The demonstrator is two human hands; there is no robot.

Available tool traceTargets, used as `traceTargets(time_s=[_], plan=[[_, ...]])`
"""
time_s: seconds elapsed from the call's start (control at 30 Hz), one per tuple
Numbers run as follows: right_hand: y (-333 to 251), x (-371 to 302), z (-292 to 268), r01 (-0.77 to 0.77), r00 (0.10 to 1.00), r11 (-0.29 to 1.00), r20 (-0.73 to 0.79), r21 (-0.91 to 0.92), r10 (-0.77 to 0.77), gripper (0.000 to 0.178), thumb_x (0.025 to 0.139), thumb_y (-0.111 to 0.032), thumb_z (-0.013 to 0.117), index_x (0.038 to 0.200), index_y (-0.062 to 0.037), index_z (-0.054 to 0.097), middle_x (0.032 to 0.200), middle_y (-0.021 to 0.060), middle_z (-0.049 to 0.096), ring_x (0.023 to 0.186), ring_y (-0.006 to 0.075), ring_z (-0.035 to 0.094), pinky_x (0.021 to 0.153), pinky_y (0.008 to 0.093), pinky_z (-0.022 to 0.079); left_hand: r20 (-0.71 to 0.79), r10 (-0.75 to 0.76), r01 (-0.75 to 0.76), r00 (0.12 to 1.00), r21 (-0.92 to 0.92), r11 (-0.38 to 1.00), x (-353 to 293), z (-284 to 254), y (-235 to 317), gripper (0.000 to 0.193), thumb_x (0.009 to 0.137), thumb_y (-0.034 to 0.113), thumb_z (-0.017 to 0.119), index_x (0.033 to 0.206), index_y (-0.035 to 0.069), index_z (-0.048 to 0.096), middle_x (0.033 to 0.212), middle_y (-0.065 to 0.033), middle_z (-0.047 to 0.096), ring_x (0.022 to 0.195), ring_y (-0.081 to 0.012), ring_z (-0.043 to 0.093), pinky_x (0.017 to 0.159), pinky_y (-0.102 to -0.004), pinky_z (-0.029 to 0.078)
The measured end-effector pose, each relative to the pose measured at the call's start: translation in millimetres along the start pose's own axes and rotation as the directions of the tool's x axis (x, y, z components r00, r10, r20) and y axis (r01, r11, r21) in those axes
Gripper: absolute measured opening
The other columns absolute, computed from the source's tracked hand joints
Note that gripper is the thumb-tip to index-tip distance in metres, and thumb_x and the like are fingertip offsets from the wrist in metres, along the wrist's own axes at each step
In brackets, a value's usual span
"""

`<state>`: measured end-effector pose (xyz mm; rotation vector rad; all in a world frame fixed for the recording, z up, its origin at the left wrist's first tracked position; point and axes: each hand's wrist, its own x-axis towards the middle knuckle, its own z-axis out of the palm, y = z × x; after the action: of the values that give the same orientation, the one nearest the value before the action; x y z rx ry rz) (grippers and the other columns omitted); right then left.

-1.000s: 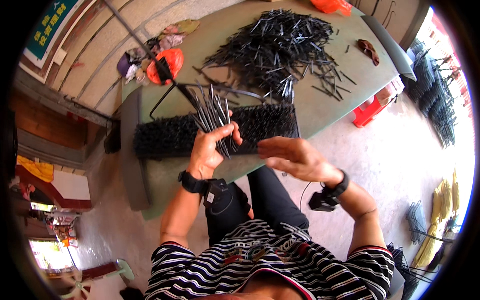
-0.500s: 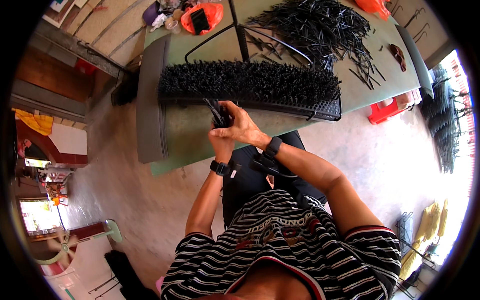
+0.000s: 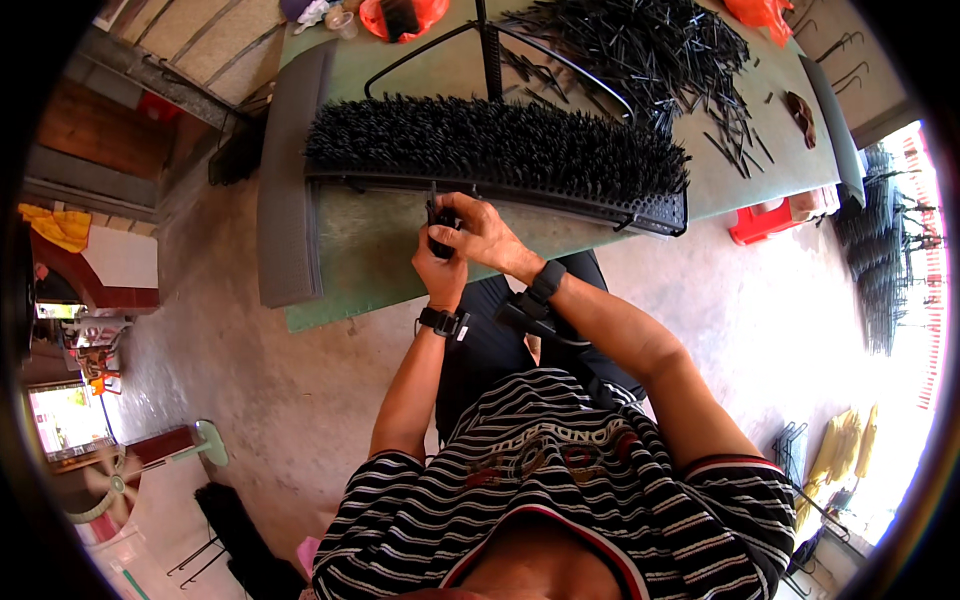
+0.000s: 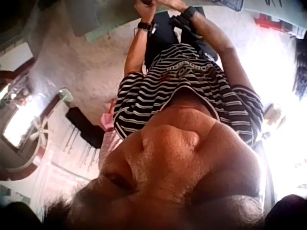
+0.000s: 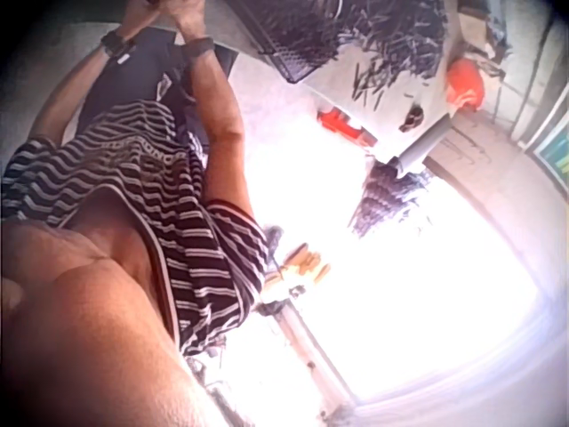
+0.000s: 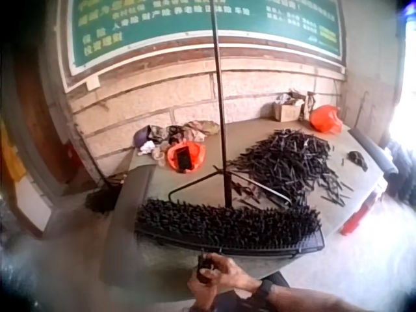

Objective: The person inserts black bristles into the holes of a broom head base. They pick up bundles of bristles from a pile on the table and push them into the base one by one, gradually filling the broom head.

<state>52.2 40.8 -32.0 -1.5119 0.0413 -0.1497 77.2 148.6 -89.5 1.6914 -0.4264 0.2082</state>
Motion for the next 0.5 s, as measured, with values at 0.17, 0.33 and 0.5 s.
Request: traceTargets(time_s=[0.17,0.33,0.5], plan=[[-13,3,-21,-0.066,0.995,0.998,0.073,0.002,0.066,0.038,0.086,-0.025,0.063,0.110,0.0034,0.053,0.088,0.0064,0.061,0.079,0.0111,0.054,0.069,0.0270,0.046,0.398,-0.236,0.340,0.886,-0.214,0.916,-1,-16,8,0.022,0.077,0.000,0.062,0.098,-0.002,0.055,0.080,-0.0074,0.062,0.069,-0.0151,0.061,0.061,-0.0275,0.048],[-48,-1,-36,-0.135,0.982,0.990,0.142,0.047,0.127,0.040,0.088,-0.031,0.061,0.108,0.0032,0.058,0.084,0.0041,0.062,0.078,0.0088,0.055,0.069,0.0253,0.047,0.646,-0.408,0.758,0.645,-0.475,0.447,-1,-35,80,0.034,0.073,-0.007,0.061,0.106,-0.003,0.050,0.074,-0.0094,0.059,0.061,-0.0212,0.061,0.057,-0.0296,0.050],[-56,-3,-48,-0.145,0.977,0.989,0.165,0.039,0.137,0.031,0.088,-0.024,0.061,0.105,0.0022,0.062,0.079,0.0014,0.062,0.070,0.0066,0.053,0.065,0.0227,0.046,0.792,-0.370,0.860,0.486,-0.358,0.364,-9,-39,94,0.040,0.072,-0.003,0.064,0.109,-0.002,0.051,0.079,-0.0113,0.062,0.062,-0.0211,0.061,0.055,-0.0301,0.049]])
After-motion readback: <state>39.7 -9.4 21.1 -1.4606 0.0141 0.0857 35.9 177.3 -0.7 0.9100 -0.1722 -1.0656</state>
